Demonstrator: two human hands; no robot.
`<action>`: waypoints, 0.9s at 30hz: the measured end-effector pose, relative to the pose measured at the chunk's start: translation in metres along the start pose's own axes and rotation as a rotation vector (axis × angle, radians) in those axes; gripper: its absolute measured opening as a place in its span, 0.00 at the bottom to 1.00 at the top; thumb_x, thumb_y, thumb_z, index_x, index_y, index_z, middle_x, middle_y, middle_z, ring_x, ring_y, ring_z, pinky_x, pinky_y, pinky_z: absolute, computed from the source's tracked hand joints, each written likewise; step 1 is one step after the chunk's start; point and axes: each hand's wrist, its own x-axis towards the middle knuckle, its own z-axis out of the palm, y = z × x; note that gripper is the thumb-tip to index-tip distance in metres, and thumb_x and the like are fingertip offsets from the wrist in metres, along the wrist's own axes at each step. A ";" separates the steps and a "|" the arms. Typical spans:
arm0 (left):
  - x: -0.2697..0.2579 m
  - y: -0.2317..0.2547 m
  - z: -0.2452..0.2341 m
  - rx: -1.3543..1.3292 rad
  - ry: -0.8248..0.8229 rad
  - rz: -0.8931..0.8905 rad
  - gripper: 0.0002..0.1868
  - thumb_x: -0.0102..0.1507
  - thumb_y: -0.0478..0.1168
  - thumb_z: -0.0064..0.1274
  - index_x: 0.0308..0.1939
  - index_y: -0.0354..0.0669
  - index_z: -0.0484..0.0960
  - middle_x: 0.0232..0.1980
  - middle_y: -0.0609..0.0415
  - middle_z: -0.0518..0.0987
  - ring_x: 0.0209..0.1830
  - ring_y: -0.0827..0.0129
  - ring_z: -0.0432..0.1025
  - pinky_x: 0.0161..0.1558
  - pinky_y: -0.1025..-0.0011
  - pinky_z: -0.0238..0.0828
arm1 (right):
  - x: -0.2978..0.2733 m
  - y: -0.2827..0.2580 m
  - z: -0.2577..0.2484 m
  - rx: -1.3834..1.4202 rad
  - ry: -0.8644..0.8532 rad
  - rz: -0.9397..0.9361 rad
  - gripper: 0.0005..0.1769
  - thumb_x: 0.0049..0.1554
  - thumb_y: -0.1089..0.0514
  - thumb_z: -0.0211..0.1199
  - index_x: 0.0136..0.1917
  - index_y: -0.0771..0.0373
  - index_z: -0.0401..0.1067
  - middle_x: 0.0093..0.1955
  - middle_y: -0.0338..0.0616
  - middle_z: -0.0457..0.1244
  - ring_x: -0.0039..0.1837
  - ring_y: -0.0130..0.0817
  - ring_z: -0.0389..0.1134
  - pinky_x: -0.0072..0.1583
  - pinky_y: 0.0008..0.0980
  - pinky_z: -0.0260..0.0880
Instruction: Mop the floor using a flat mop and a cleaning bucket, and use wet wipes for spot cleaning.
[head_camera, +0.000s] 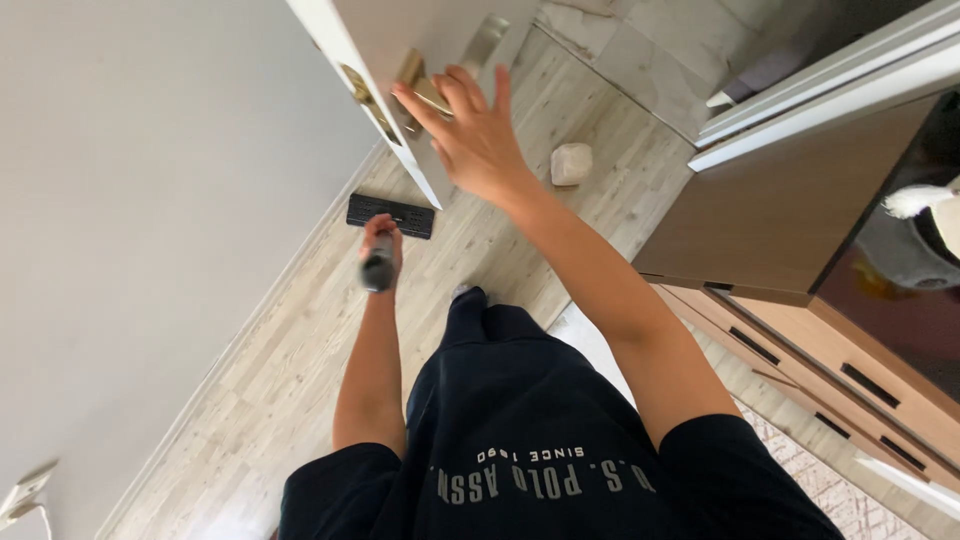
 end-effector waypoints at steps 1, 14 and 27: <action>0.000 0.007 -0.005 0.328 -0.120 0.342 0.14 0.66 0.33 0.56 0.55 0.34 0.77 0.46 0.48 0.77 0.46 0.63 0.71 0.50 0.68 0.70 | 0.012 -0.006 0.006 0.034 0.006 -0.021 0.51 0.55 0.57 0.72 0.84 0.40 0.49 0.75 0.46 0.53 0.80 0.46 0.49 0.73 0.81 0.38; 0.073 0.023 0.049 1.427 0.072 0.604 0.25 0.58 0.42 0.70 0.55 0.42 0.76 0.48 0.46 0.80 0.49 0.53 0.75 0.49 0.59 0.73 | 0.091 0.013 0.094 0.351 0.051 -0.417 0.47 0.55 0.69 0.64 0.84 0.47 0.55 0.86 0.47 0.43 0.85 0.50 0.44 0.81 0.48 0.51; 0.082 0.018 0.151 1.545 0.114 1.144 0.23 0.57 0.34 0.63 0.58 0.38 0.85 0.68 0.45 0.77 0.66 0.47 0.72 0.65 0.51 0.69 | -0.355 0.396 0.378 0.429 -0.598 0.599 0.39 0.56 0.53 0.68 0.76 0.62 0.59 0.75 0.57 0.57 0.76 0.56 0.57 0.73 0.49 0.57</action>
